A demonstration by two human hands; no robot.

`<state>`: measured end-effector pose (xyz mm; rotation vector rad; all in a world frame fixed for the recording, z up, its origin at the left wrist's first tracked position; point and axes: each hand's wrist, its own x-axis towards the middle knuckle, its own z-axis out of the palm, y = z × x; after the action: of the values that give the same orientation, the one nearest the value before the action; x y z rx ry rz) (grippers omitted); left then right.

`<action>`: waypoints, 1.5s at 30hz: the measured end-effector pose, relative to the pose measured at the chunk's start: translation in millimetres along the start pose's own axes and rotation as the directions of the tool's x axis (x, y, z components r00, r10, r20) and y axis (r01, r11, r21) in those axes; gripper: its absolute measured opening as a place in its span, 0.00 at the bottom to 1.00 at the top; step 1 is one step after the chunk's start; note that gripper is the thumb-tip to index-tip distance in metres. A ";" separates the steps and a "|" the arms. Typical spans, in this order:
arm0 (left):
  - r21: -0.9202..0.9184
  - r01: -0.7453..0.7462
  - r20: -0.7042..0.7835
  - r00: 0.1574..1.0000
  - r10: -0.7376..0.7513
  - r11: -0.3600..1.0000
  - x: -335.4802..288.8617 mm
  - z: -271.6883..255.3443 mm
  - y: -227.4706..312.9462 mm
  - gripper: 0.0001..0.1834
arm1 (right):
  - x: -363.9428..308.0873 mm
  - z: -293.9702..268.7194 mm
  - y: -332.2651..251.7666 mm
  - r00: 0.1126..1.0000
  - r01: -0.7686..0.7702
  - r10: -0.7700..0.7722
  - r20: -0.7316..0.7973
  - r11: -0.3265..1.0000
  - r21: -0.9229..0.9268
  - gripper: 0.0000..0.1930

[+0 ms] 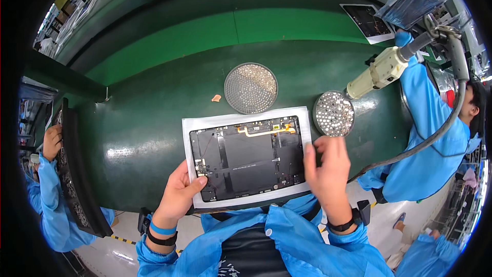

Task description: The person assembles tablets by inserting internal components into a tablet chassis and securing them with screws using an electric screwdriver.

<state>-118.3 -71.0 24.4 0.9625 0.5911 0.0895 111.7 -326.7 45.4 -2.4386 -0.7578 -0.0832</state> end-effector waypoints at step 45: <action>0.890 -0.454 0.395 0.818 0.419 0.048 109.6 71.0 22.0 0.30 | 115.8 -24.5 23.4 0.777 0.571 -0.082 -0.624 0.510 0.643 0.34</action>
<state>14.1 -75.4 24.7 2.4689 0.2094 0.2754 223.7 -297.9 79.4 -1.2347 -0.7757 -0.4414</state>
